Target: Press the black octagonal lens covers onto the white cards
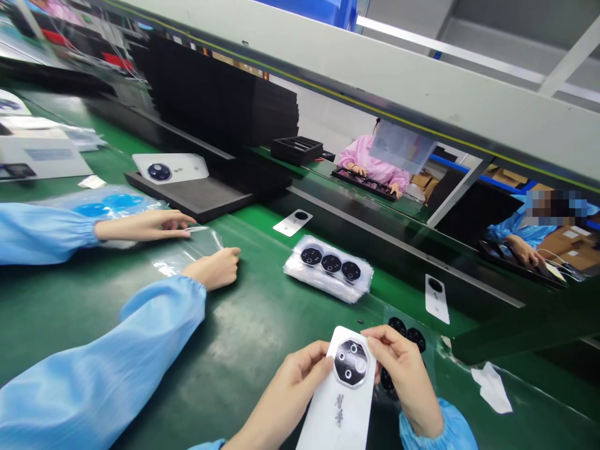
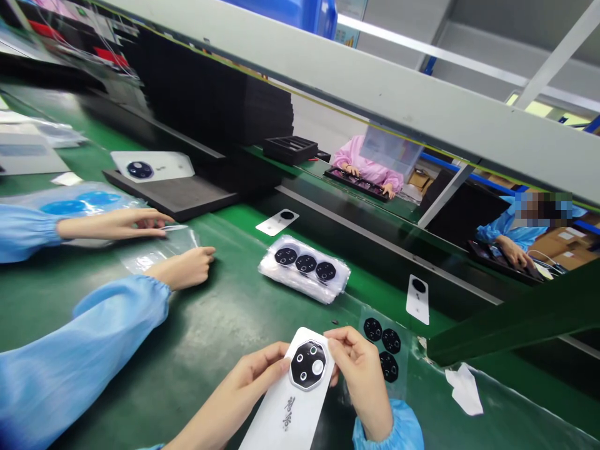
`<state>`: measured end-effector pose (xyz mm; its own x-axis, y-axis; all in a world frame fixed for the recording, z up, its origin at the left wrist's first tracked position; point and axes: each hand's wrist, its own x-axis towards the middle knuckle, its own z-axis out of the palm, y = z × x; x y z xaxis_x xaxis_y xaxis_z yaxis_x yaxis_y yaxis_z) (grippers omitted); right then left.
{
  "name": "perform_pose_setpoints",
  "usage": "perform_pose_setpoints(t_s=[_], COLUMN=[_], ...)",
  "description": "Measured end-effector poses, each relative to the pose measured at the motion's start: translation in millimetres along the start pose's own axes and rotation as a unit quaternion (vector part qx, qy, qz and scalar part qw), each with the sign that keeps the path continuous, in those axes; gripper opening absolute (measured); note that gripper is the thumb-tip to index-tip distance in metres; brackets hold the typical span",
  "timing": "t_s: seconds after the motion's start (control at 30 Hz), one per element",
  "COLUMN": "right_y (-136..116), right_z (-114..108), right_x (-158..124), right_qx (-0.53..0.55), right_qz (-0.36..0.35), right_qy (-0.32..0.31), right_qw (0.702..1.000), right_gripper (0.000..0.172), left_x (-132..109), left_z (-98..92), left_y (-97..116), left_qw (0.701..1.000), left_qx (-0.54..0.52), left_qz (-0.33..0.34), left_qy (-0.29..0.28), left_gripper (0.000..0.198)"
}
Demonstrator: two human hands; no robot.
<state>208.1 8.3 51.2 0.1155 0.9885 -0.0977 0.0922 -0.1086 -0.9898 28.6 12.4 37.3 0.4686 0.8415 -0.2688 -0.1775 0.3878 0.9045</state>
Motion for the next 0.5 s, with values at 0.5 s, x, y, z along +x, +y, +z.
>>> perform_pose_setpoints(t_s=[0.5], right_y=[1.6], right_z=[1.7], right_x=[-1.0], right_qx=[0.005], right_qz=[0.01], right_qy=[0.004], right_qw=[1.0], right_gripper=[0.035], left_x=[-2.7], left_z=[2.6], left_y=[0.1], left_qw=[1.0], left_qx=[-0.025], left_qz=[-0.007], left_qy=[-0.002], left_gripper=[0.031])
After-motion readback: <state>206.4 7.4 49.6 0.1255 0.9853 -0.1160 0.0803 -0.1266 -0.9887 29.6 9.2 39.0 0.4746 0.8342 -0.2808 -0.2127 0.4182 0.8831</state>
